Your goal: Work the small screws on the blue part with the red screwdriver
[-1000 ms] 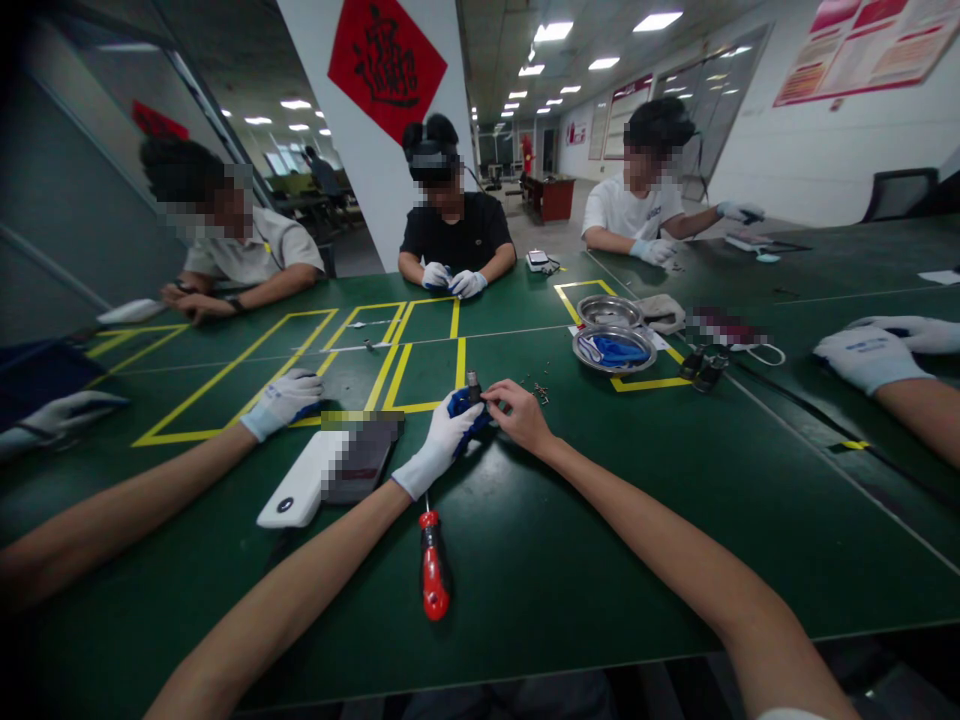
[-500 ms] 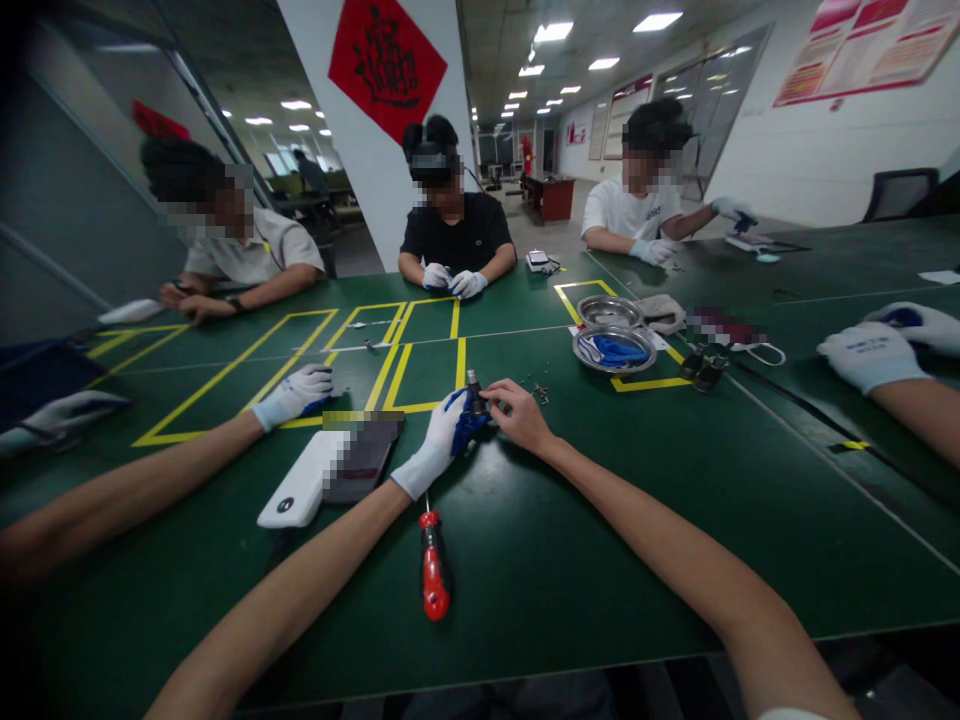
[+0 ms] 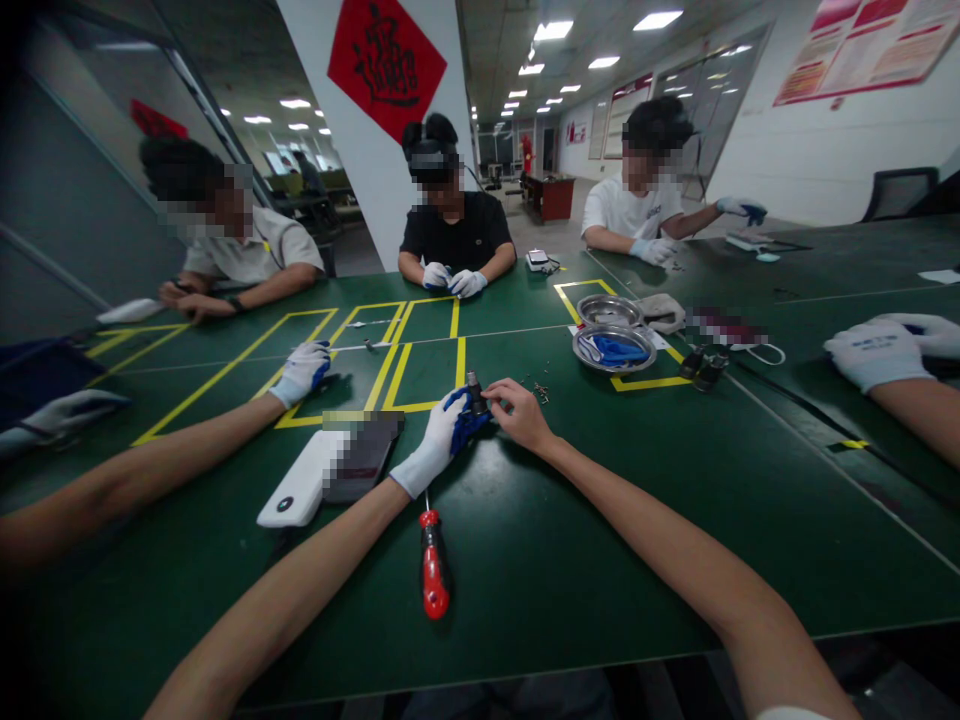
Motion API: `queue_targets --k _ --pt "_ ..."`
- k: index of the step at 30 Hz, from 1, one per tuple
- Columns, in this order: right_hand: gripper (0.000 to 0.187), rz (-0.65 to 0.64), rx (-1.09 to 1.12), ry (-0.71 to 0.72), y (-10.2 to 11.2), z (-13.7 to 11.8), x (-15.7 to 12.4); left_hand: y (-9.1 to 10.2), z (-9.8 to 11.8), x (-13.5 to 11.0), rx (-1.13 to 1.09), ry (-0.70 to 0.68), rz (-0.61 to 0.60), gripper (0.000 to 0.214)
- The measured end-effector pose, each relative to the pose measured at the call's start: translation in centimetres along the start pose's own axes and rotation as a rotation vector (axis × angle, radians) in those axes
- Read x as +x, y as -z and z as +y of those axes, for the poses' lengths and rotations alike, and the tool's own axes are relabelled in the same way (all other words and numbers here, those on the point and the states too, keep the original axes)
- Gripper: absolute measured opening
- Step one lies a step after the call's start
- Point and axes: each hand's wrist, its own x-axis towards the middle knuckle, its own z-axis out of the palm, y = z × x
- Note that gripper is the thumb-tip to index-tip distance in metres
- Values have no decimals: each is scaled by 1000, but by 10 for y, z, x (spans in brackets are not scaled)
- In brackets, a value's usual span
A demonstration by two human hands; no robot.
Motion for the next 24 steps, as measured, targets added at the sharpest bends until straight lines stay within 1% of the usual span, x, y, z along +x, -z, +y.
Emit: queue_targets --k 4,11,19,24 --pt "25 10 2 -3 0 0 0 1 -1 2 39 -31 -6 43" --pt "25 6 5 3 0 1 -1 0 1 0 81 -88 36 39" --pt "23 16 -4 0 0 0 -1 4 -3 2 111 -73 30 39" --pt "22 15 -4 6 1 -1 0 2 -1 -2 82 -57 -17 40"
